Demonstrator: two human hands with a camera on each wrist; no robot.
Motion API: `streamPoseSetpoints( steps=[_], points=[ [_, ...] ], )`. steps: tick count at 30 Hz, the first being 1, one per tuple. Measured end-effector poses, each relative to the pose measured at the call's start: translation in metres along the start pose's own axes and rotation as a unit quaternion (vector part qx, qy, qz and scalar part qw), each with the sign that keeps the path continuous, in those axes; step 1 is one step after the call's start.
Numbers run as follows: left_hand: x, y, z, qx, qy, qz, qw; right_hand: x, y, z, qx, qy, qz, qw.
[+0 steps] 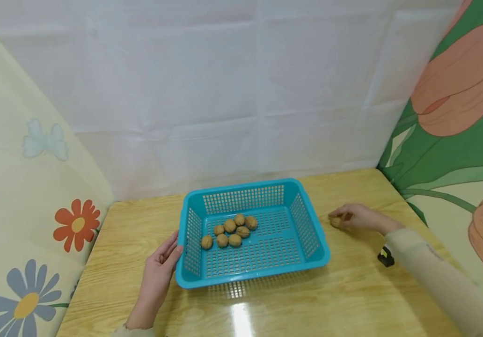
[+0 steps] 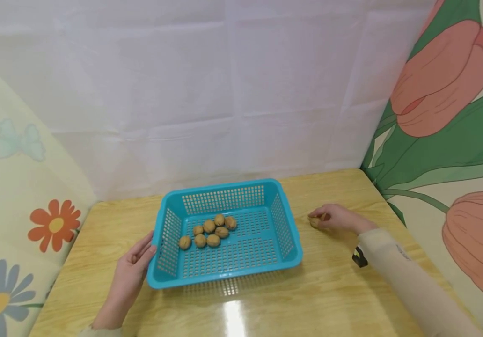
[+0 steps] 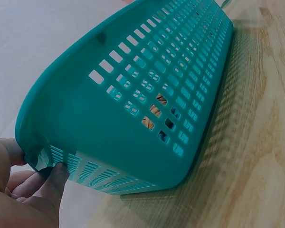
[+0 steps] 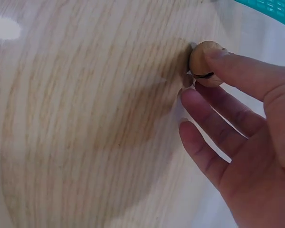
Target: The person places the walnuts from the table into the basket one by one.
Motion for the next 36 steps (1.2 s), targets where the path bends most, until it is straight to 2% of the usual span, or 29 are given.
streamPoseSetpoints(
  steps=[8, 11, 20, 23, 27, 36],
  points=[
    [0.001, -0.001, -0.001, 0.003, -0.005, 0.000, 1.0000, -0.005, 0.003, 0.005, 0.029, 0.020, 0.051, 0.9981],
    [0.001, -0.001, 0.000, 0.003, -0.004, 0.000, 1.0000, -0.008, 0.000, 0.005, 0.032, 0.033, 0.054, 0.9975],
    [-0.001, 0.001, 0.000, 0.008, -0.006, -0.001, 0.9999, -0.016, -0.012, -0.002, 0.036, 0.094, 0.021, 0.9947],
    [-0.001, 0.002, 0.000, 0.007, -0.008, 0.001, 0.9999, -0.019, -0.018, -0.007, 0.033, 0.111, 0.026, 0.9929],
    [0.000, 0.003, 0.000, 0.010, -0.011, 0.004, 0.9999, -0.021, -0.030, -0.014, 0.033, 0.120, 0.038, 0.9915],
    [-0.001, 0.002, -0.001, 0.010, -0.010, -0.003, 0.9999, -0.012, -0.065, -0.029, 0.037, 0.119, 0.019, 0.9920]
  ],
)
Point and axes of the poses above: each hand's wrist, its own x-axis towards the middle knuckle, its own z-axis out of the palm, y = z × x, the point moved 2 cm from there along x, towards the middle knuckle, and after that the axes turned 2 degrees about -x, right-handed, at the moved point
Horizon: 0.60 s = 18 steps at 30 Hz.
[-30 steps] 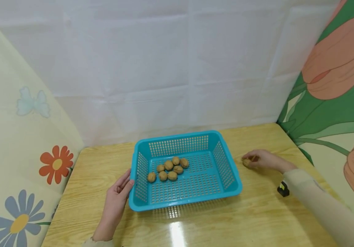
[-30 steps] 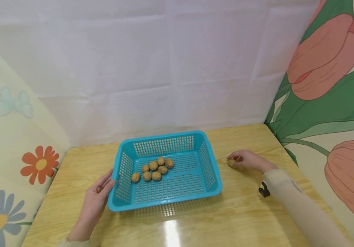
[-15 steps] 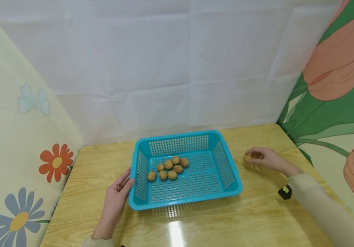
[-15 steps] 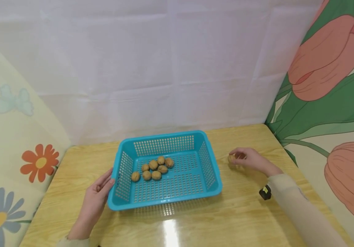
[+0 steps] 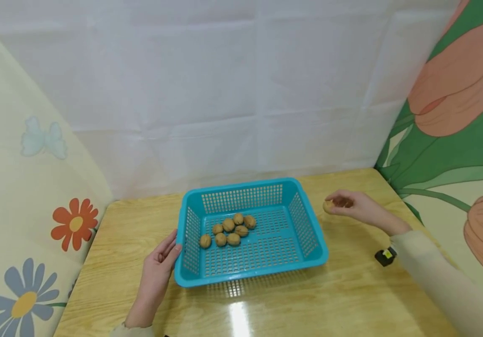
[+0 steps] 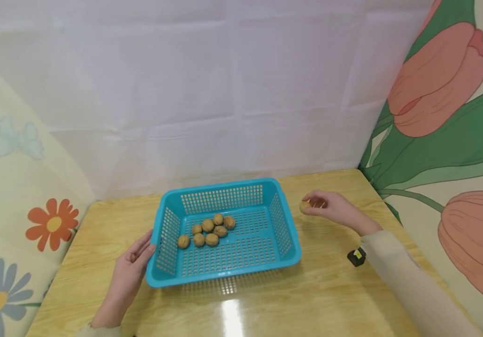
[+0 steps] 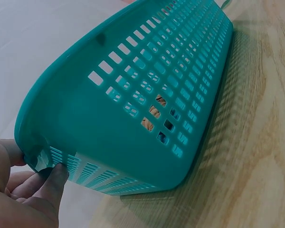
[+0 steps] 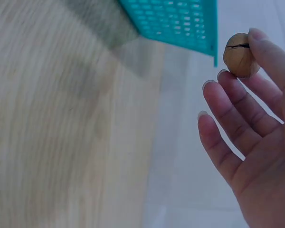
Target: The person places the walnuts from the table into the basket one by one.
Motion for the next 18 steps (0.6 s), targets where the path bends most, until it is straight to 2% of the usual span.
streamPoseSetpoints(
  steps=[10, 14, 18],
  points=[
    [0.001, 0.001, 0.001, -0.001, 0.001, 0.001, 1.0000, 0.030, -0.044, -0.001, -0.008, -0.021, -0.017, 0.9996],
    [0.001, 0.000, 0.000, 0.000, 0.001, 0.001, 1.0000, 0.045, -0.056, 0.005, -0.008, -0.040, -0.016, 0.9991],
    [0.000, 0.000, 0.000, -0.003, 0.003, 0.002, 1.0000, 0.062, -0.070, 0.014, -0.008, -0.060, -0.034, 0.9976]
  ],
)
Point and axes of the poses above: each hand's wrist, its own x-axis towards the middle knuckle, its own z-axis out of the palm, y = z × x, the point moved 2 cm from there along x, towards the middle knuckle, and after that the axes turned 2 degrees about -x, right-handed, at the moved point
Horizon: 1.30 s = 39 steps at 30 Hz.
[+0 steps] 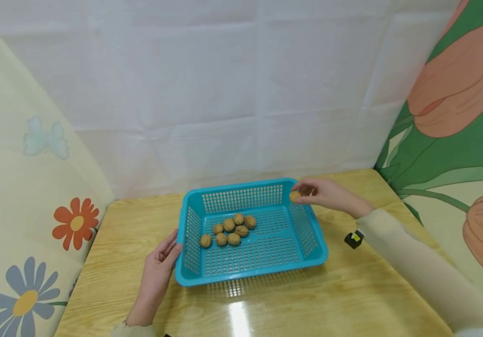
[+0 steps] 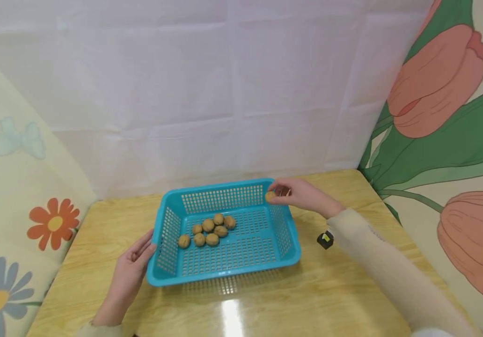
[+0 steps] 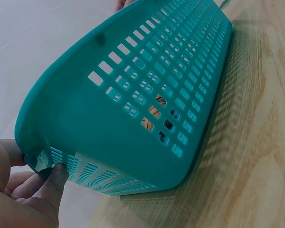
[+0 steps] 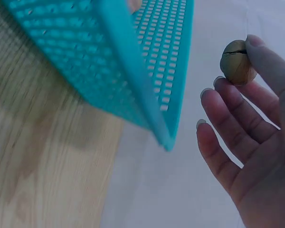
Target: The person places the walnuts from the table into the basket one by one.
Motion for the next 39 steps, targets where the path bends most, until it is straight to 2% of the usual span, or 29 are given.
streamPoseSetpoints(
  steps=[3, 10, 16, 23, 27, 34, 39],
  points=[
    [0.000, 0.000, 0.000, -0.001, 0.000, 0.000, 1.0000, 0.014, -0.010, 0.006, -0.001, -0.006, -0.019, 0.9998],
    [0.001, 0.000, 0.001, -0.003, 0.000, -0.001, 1.0000, 0.046, -0.027, 0.024, -0.046, -0.003, -0.039, 0.9982],
    [0.000, -0.001, 0.001, -0.007, 0.003, -0.008, 0.9999, 0.069, -0.030, 0.046, -0.041, -0.015, -0.019, 0.9988],
    [0.001, -0.001, 0.001, -0.013, 0.007, 0.003, 0.9999, 0.086, -0.027, 0.071, -0.028, -0.048, 0.015, 0.9983],
    [0.001, 0.000, 0.001, -0.011, 0.006, 0.004, 0.9999, 0.092, -0.025, 0.085, -0.032, -0.070, 0.029, 0.9966],
    [-0.001, 0.002, 0.001, -0.007, 0.006, 0.002, 1.0000, 0.100, -0.016, 0.108, -0.076, -0.068, 0.068, 0.9924],
    [-0.001, 0.001, 0.001, -0.006, 0.001, 0.000, 1.0000, 0.103, -0.012, 0.116, -0.067, -0.079, 0.082, 0.9913]
  ],
)
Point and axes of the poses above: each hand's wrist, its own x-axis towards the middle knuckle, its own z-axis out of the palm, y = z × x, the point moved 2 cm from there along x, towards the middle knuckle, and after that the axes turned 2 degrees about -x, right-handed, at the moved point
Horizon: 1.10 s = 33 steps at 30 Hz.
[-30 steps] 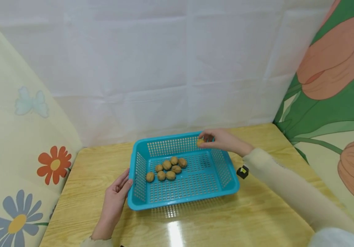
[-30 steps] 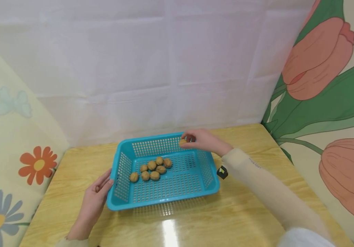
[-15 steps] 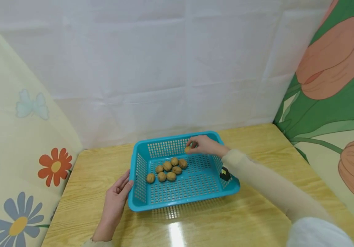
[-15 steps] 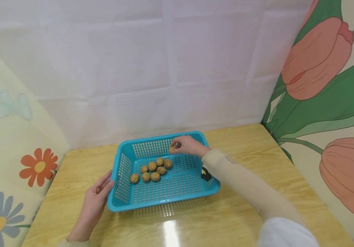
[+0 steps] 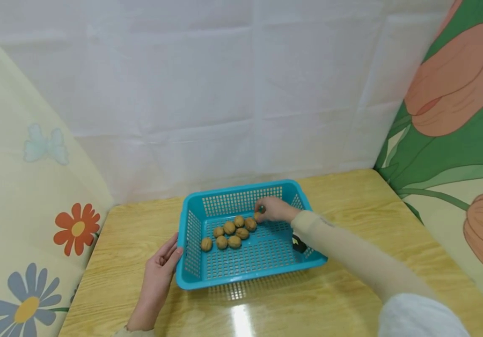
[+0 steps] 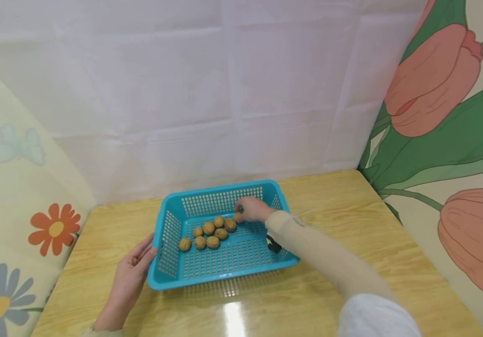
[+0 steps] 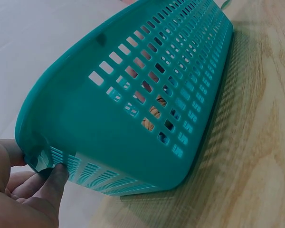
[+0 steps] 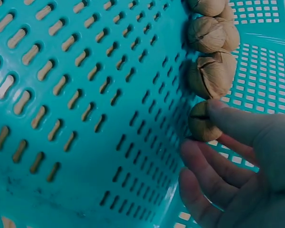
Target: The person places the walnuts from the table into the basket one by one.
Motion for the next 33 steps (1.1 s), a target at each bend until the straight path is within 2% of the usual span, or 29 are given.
streamPoseSetpoints(
  steps=[9, 17, 21, 25, 29, 33],
  points=[
    [0.001, -0.002, -0.001, 0.000, 0.001, -0.003, 1.0000, 0.002, 0.000, 0.003, 0.025, -0.029, 0.009, 0.9992],
    [0.001, -0.001, 0.000, 0.001, 0.003, -0.003, 1.0000, -0.006, 0.001, -0.007, 0.032, -0.025, 0.001, 0.9992],
    [0.001, -0.001, 0.000, 0.003, 0.003, -0.003, 1.0000, -0.020, -0.001, -0.025, 0.028, -0.012, -0.014, 0.9994],
    [0.001, -0.001, 0.000, 0.005, 0.002, -0.001, 1.0000, -0.038, -0.001, -0.045, 0.019, 0.018, -0.048, 0.9985],
    [0.001, -0.001, 0.000, 0.002, 0.005, -0.004, 1.0000, -0.060, 0.005, -0.065, 0.044, 0.051, -0.077, 0.9948],
    [0.000, -0.001, 0.001, 0.002, 0.008, -0.004, 1.0000, -0.087, 0.020, -0.082, 0.075, 0.089, -0.074, 0.9904]
  ],
)
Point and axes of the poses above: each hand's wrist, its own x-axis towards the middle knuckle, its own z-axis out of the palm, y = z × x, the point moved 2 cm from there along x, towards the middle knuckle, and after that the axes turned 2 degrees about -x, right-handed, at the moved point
